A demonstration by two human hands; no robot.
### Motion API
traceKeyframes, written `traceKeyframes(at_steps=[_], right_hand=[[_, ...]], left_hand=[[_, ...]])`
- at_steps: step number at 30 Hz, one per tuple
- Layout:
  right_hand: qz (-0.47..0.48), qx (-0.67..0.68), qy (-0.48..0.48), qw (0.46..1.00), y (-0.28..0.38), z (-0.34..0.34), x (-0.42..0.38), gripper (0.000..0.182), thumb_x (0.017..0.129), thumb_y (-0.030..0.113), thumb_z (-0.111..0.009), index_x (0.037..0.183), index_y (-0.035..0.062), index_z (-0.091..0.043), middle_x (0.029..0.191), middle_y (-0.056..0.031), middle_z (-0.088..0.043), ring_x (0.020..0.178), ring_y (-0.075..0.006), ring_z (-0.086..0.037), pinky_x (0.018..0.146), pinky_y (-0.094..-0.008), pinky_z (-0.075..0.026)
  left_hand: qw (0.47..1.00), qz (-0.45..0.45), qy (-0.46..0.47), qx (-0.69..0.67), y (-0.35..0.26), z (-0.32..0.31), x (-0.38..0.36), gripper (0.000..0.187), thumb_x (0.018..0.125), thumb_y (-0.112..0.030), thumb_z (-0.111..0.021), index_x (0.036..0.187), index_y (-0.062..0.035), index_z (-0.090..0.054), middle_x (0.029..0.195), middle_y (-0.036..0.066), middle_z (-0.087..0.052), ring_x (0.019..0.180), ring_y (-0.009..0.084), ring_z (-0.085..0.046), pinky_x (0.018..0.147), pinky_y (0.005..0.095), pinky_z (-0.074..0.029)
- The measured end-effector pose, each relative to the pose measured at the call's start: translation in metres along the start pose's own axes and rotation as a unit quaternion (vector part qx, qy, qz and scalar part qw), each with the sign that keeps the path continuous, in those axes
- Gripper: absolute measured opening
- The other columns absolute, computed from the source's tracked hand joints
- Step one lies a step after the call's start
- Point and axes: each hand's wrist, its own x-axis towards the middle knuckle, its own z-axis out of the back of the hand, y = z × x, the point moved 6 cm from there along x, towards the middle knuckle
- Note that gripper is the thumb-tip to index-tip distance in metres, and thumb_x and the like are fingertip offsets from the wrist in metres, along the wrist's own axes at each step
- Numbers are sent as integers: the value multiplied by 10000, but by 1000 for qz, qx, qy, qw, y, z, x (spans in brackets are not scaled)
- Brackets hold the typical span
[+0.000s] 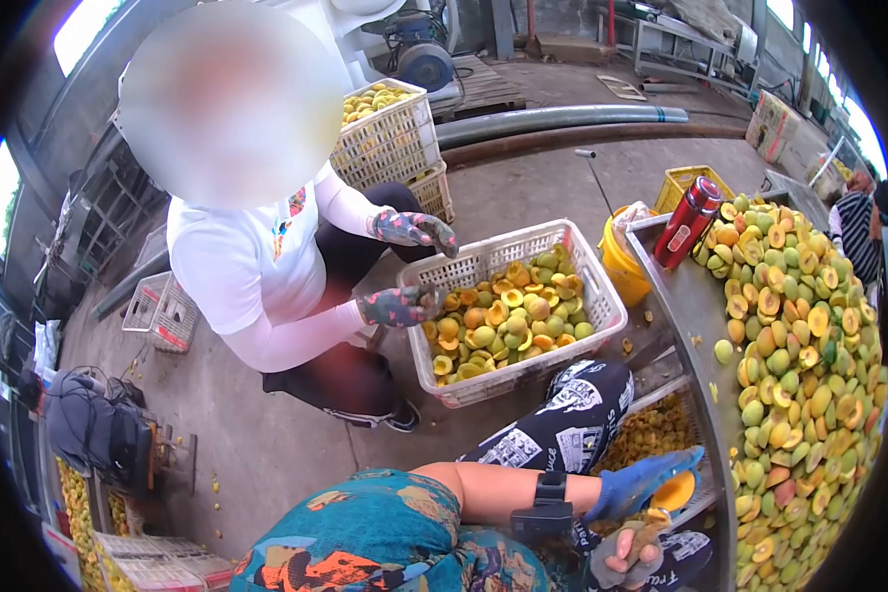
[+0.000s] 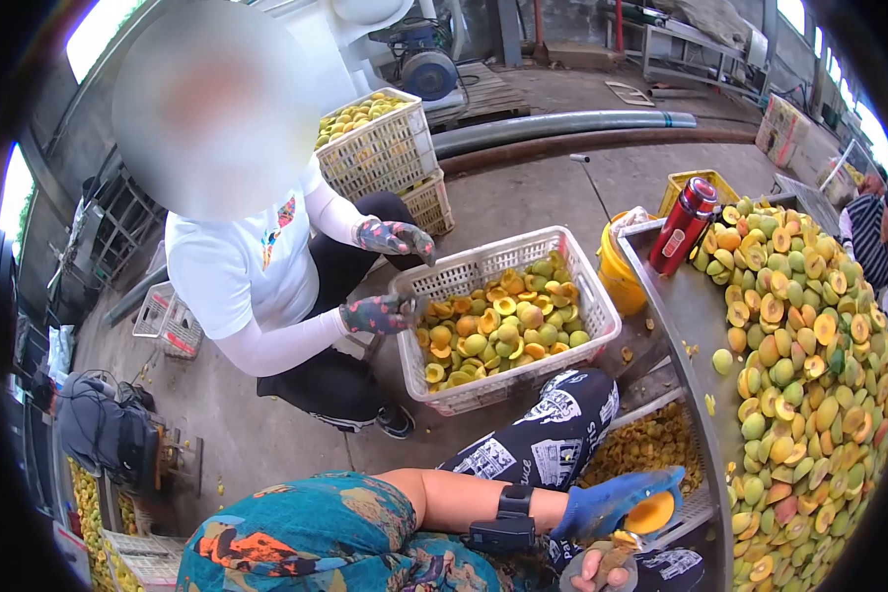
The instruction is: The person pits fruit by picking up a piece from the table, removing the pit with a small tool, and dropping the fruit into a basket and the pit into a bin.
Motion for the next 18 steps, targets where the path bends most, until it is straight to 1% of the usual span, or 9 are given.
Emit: traceKeyframes(at_steps=[2,4,6,7,11,12,14,16,18], right_hand=[[40,-8,4,999,11,2,-1,446,900,492,-597,1000,63,-528,664,-49,-513,413,-133,-392,365,-261,-317],[90,-23,-10,996,24,5,-2,460,896,502,-600,1004,61,-530,666,-51,-518,414,-134,-395,365,-261,-319],[151,-64,-177,971,41,19,-17,632,830,647,-584,1039,51,-547,659,-65,-545,414,-150,-430,359,-278,-345],[150,-61,-177,971,45,20,-20,632,830,647,-584,1039,51,-547,659,-65,-545,414,-150,-430,359,-278,-345],[169,-146,-380,898,69,47,-41,607,882,696,-425,917,103,-551,570,-40,-469,394,-190,-421,360,-297,-361],[169,-145,-381,897,72,52,-44,607,882,696,-425,917,103,-551,570,-40,-469,394,-190,-421,360,-297,-361],[167,-71,-463,868,72,68,-58,595,905,686,-380,884,110,-530,548,-30,-434,380,-189,-389,361,-291,-348],[165,-78,-465,866,73,69,-59,598,910,685,-361,901,111,-526,562,-28,-435,389,-186,-370,372,-289,-341],[182,3,-495,849,71,83,-64,603,903,694,-367,900,112,-528,588,-27,-454,402,-180,-363,384,-282,-336]], left_hand=[[997,27,-42,-58,-13,-4,0,402,948,-476,-532,1137,-121,-546,1092,21,-526,970,80,-472,867,258,-404],[991,28,-85,98,-26,0,0,386,935,-468,-557,1144,-146,-519,1042,13,-522,921,84,-465,815,256,-410],[991,47,-88,86,-20,5,5,352,938,-400,-575,1175,-153,-494,1010,2,-508,896,85,-462,773,240,-407],[993,19,-88,70,-17,5,7,337,935,-362,-588,1175,-145,-490,1005,-2,-508,883,80,-462,758,238,-408],[990,-15,-122,68,-17,3,10,320,931,-278,-612,1178,-126,-479,978,-6,-508,837,75,-467,724,237,-411],[990,-13,-122,67,-16,4,12,320,931,-278,-612,1178,-126,-479,978,-6,-508,837,75,-467,724,237,-411],[991,-33,-112,62,-17,4,16,332,938,-293,-600,1186,-112,-473,965,-5,-513,813,73,-472,710,234,-413],[991,-29,-119,54,-17,5,19,331,940,-298,-596,1181,-105,-475,951,-3,-513,801,73,-472,704,233,-415],[991,-25,-127,47,-18,7,20,331,943,-302,-593,1176,-98,-476,938,-2,-513,789,72,-473,697,231,-416]])
